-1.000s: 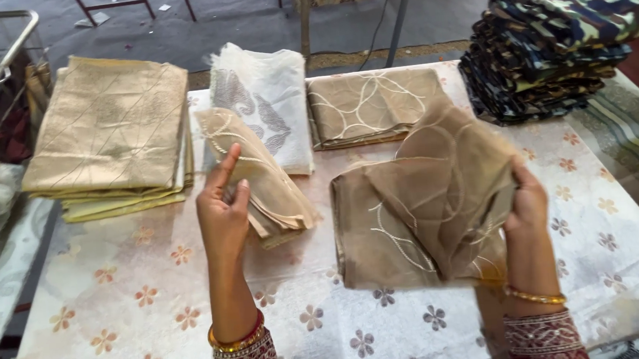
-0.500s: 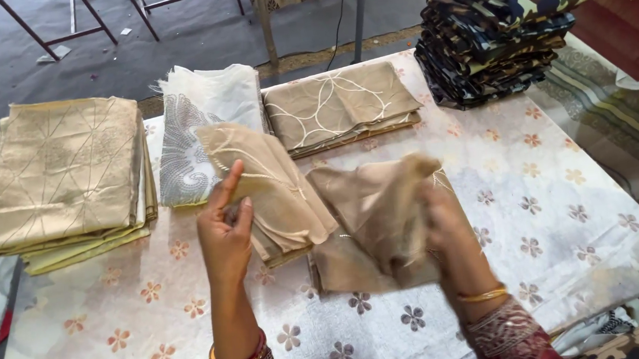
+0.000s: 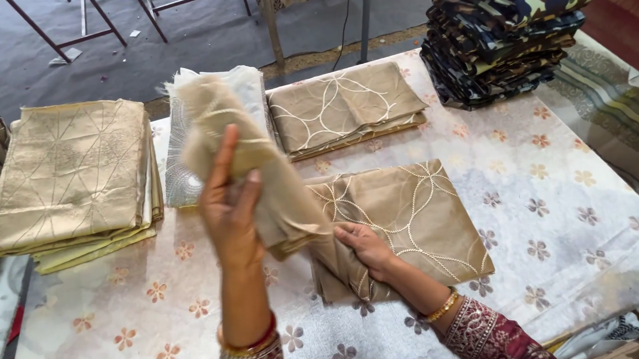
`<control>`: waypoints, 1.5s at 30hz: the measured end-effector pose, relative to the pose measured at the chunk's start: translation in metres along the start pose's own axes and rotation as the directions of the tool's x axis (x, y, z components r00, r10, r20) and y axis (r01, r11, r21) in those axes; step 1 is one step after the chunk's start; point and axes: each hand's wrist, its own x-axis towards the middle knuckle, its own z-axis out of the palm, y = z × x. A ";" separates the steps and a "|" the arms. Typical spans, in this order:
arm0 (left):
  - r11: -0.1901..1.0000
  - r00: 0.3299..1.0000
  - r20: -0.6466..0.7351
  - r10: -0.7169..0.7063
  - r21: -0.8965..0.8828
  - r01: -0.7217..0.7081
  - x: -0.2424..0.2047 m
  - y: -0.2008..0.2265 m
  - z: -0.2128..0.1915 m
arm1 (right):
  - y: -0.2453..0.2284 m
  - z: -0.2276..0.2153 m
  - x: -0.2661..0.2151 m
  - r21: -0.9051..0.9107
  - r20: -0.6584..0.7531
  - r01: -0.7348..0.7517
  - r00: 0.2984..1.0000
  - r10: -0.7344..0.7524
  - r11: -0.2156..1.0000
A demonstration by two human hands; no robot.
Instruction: Folding various pieces of cloth and fabric and stacking them on a table or in a basket.
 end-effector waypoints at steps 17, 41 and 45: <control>0.852 0.853 0.016 -0.522 -0.046 0.522 -0.025 -0.222 -0.065 | -0.096 -0.098 -0.094 0.227 -0.547 0.473 0.785 -0.290 0.851; 0.674 0.738 0.069 -0.672 0.471 0.569 -0.038 -0.206 -0.101 | -0.194 -0.481 -0.251 -0.250 -0.678 0.758 0.306 -0.668 0.602; 0.690 0.744 0.075 -0.664 0.445 0.571 -0.040 -0.201 -0.102 | -0.164 -0.568 -0.280 -0.467 -0.807 0.475 0.117 -0.579 0.746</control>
